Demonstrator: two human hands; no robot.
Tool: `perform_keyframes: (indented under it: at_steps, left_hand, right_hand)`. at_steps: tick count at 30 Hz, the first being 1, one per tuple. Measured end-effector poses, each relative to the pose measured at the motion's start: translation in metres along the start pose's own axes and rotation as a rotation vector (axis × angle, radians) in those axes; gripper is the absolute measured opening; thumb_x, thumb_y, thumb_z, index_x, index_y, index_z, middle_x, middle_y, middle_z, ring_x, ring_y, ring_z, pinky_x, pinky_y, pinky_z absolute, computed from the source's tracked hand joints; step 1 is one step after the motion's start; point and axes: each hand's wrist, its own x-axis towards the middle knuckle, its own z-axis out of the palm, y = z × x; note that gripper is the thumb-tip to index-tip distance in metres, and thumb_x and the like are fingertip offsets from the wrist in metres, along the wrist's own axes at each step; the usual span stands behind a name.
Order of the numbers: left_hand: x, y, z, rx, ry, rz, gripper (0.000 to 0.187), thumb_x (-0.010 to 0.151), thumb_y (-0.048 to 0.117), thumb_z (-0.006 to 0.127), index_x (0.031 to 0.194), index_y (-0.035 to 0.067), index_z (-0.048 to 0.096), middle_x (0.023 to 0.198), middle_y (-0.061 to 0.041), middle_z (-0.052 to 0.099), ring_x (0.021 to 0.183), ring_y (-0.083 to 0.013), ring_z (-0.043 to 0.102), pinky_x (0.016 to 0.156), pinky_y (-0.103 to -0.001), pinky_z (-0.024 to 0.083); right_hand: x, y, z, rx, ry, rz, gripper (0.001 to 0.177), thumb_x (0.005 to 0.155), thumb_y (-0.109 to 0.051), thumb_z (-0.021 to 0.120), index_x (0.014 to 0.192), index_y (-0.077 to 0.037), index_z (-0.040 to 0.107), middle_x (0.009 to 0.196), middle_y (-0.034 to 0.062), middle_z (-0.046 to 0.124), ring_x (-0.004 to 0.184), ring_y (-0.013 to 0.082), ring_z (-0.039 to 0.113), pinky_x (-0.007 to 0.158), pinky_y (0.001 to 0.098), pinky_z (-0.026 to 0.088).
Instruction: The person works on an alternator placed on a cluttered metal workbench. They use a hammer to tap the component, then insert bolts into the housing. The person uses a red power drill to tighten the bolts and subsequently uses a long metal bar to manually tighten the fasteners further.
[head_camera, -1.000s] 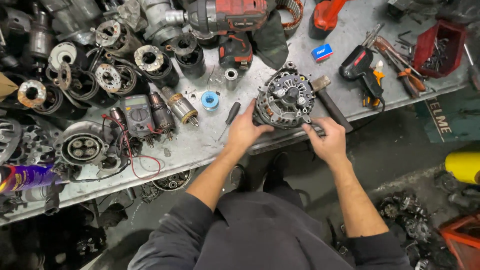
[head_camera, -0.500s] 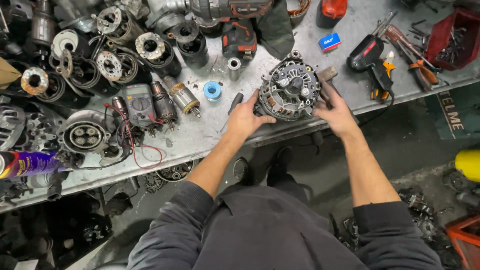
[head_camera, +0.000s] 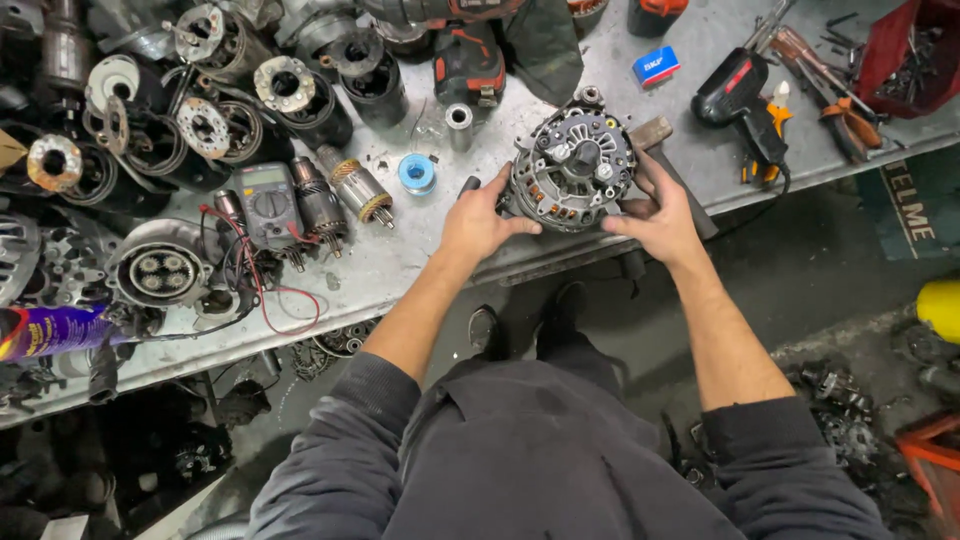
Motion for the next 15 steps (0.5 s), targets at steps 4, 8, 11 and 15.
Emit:
perform_keyframes:
  at_steps: [4, 8, 11, 15]
  left_hand:
    - [0.004, -0.007, 0.007, 0.001, 0.064, 0.073, 0.120, 0.053, 0.058, 0.093, 0.152, 0.012, 0.045, 0.114, -0.025, 0.071, 0.110, -0.0422, 0.065, 0.095, -0.047, 0.052]
    - [0.002, -0.005, 0.006, -0.044, 0.071, 0.068, 0.121, 0.051, 0.057, 0.093, 0.152, 0.011, 0.045, 0.115, -0.024, 0.072, 0.108, -0.0419, 0.066, 0.095, -0.046, 0.052]
    - [-0.001, -0.004, 0.007, -0.070, 0.080, 0.072, 0.122, 0.050, 0.057, 0.093, 0.152, 0.009, 0.046, 0.112, -0.025, 0.072, 0.108, -0.0418, 0.067, 0.095, -0.045, 0.053]
    - [0.000, -0.011, 0.013, -0.096, 0.099, 0.088, 0.122, 0.050, 0.058, 0.093, 0.152, 0.008, 0.046, 0.107, -0.024, 0.074, 0.106, -0.0416, 0.069, 0.096, -0.045, 0.054]
  right_hand:
    - [0.004, 0.016, -0.007, -0.053, 0.028, 0.001, 0.114, 0.064, 0.009, 0.084, 0.162, -0.003, 0.026, 0.161, 0.0159, 0.041, 0.128, 0.0242, 0.060, 0.090, 0.0358, 0.060]
    - [0.006, 0.032, -0.013, -0.125, 0.047, -0.017, 0.117, 0.059, 0.008, 0.087, 0.160, -0.004, 0.028, 0.162, 0.0169, 0.038, 0.132, 0.0254, 0.056, 0.091, 0.0378, 0.060]
    - [0.003, 0.033, -0.011, -0.140, 0.058, -0.018, 0.119, 0.057, 0.005, 0.089, 0.160, -0.005, 0.029, 0.162, 0.0172, 0.040, 0.132, 0.0259, 0.056, 0.093, 0.0387, 0.060]
    - [0.003, 0.025, -0.005, -0.085, 0.049, 0.005, 0.124, 0.054, -0.003, 0.094, 0.159, -0.006, 0.028, 0.162, 0.0161, 0.039, 0.130, 0.0254, 0.057, 0.094, 0.0388, 0.060]
